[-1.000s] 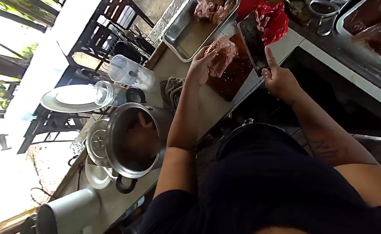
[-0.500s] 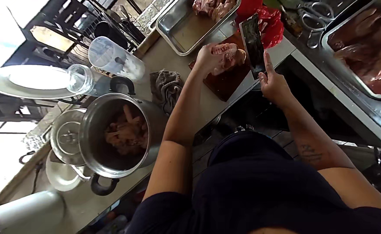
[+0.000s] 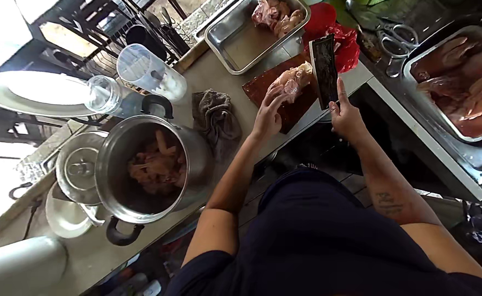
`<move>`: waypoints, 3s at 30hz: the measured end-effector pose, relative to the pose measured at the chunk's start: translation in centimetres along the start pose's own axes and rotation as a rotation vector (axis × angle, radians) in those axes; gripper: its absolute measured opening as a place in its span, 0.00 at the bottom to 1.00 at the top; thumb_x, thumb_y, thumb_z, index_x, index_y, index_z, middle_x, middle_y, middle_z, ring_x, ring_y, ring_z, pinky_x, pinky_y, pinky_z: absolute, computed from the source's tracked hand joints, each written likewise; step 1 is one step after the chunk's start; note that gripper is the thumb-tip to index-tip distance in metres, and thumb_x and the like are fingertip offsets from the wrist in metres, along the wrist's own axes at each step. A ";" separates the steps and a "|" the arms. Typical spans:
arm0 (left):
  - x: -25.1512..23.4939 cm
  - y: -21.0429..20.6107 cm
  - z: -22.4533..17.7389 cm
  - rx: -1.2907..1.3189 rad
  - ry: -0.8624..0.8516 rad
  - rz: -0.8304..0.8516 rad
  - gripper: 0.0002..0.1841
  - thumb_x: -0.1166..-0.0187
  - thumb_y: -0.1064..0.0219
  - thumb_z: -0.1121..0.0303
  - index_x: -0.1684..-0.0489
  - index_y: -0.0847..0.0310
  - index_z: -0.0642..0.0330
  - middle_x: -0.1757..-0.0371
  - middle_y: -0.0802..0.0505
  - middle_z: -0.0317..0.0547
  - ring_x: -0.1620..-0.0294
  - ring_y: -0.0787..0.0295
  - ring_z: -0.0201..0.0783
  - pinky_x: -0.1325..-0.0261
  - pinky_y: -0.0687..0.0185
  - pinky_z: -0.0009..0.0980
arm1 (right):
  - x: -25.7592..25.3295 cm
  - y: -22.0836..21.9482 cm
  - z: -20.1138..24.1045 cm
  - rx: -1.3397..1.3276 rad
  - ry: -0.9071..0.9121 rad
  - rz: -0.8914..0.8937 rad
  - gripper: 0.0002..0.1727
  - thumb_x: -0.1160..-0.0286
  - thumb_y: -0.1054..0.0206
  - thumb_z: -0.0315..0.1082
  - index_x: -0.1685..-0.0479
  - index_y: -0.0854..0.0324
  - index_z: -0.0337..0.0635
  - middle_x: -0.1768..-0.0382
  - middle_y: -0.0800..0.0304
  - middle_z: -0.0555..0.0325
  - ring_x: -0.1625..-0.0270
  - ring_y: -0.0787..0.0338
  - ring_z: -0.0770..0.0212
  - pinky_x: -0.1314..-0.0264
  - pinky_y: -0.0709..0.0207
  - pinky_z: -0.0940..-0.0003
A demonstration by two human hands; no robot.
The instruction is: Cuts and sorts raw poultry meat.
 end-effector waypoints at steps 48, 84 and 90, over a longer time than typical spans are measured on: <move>-3.0 0.3 1.5 0.379 0.532 -0.150 0.24 0.16 0.34 0.64 0.25 0.28 0.68 0.33 0.13 0.64 0.35 0.14 0.51 0.32 0.18 0.49 | 5.1 1.9 6.7 -0.021 0.490 -0.581 0.36 0.14 0.47 0.31 0.06 0.49 0.35 0.58 0.07 0.39 0.72 0.10 0.45 0.70 0.16 0.45; -2.1 2.3 3.0 0.277 0.593 -0.313 0.22 0.12 0.39 0.62 0.28 0.22 0.68 0.51 0.09 0.59 0.53 0.11 0.47 0.44 0.16 0.45 | 2.7 2.3 12.0 0.326 0.390 -0.271 0.36 0.08 0.50 0.36 0.02 0.57 0.48 0.43 0.09 0.36 0.58 0.06 0.39 0.55 0.15 0.37; 0.6 6.7 3.5 0.235 0.526 -0.675 0.20 0.12 0.46 0.68 0.30 0.28 0.76 0.47 0.12 0.60 0.53 0.15 0.38 0.47 0.18 0.32 | 7.6 6.8 15.3 0.091 0.791 -0.867 0.21 0.05 0.53 0.34 0.27 0.42 0.24 0.65 0.18 0.53 0.70 0.16 0.73 0.63 0.16 0.73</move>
Point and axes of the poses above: each hand's wrist, its own x-axis away from the middle knuckle, its own y-axis out of the back of the hand, z = x × y, the point moved 4 cm from there along -x, towards the middle knuckle
